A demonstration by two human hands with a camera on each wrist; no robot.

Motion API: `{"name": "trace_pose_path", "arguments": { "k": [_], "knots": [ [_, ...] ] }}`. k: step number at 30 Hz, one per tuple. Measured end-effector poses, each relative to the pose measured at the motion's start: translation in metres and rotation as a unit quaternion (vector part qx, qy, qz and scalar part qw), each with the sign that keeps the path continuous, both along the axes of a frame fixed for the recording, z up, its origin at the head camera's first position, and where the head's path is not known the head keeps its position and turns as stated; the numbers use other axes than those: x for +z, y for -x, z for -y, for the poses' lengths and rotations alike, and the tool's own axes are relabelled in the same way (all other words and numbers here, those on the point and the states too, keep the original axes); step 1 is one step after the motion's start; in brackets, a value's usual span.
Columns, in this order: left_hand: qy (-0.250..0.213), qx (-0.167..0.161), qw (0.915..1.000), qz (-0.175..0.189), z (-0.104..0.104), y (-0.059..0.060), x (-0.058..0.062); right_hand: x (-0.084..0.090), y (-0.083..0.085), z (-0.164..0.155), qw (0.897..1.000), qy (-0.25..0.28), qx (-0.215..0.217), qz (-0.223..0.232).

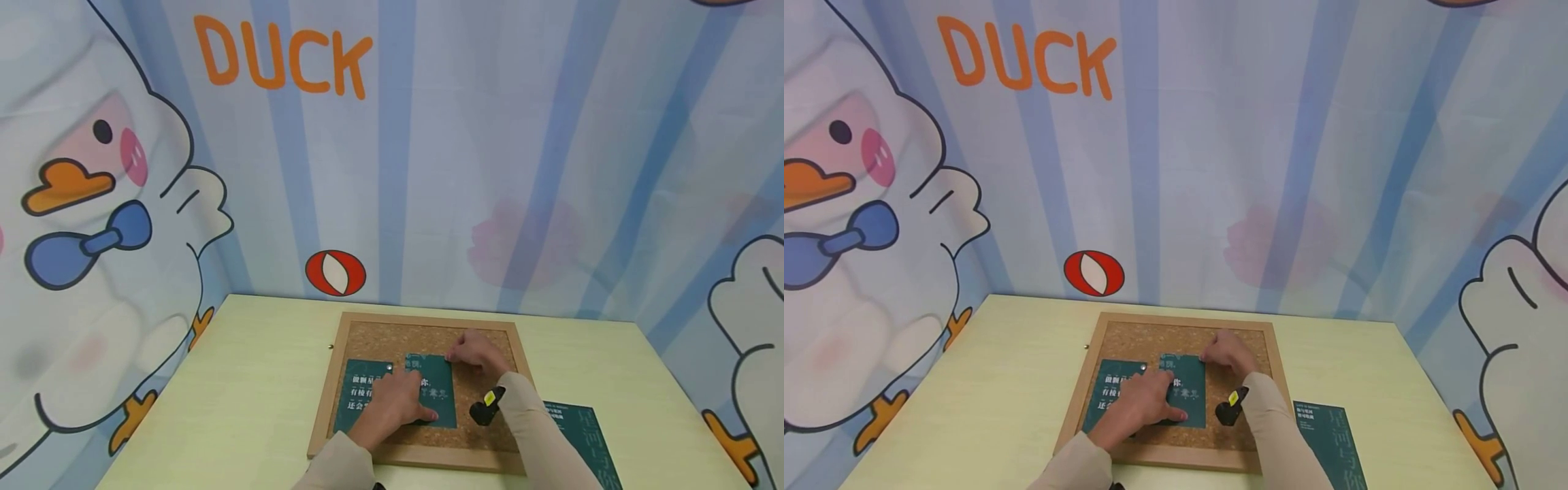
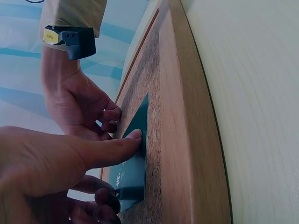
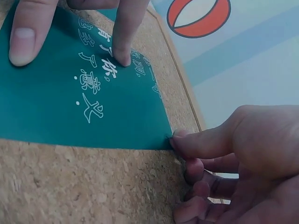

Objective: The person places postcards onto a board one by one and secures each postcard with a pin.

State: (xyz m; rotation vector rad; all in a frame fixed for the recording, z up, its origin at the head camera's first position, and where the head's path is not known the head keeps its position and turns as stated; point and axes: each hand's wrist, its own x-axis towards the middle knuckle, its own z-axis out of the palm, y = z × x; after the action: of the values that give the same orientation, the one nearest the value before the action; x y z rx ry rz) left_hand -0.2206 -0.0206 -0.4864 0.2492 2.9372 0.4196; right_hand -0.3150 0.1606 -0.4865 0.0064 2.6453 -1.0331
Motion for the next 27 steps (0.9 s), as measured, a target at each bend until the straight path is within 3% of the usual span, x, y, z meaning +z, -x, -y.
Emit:
{"name": "trace_pose_path", "arguments": {
  "k": [12, 27],
  "knots": [
    [-0.004, -0.003, 1.0000, -0.008, 0.000, -0.002, 0.000, 0.010, 0.007, 0.010, 0.997, -0.056, 0.038, 0.025],
    [-0.014, -0.006, 0.9999, -0.004, 0.002, -0.001, 0.000, 0.017, 0.007, 0.015, 0.998, -0.031, 0.015, 0.055]
  ]
}}
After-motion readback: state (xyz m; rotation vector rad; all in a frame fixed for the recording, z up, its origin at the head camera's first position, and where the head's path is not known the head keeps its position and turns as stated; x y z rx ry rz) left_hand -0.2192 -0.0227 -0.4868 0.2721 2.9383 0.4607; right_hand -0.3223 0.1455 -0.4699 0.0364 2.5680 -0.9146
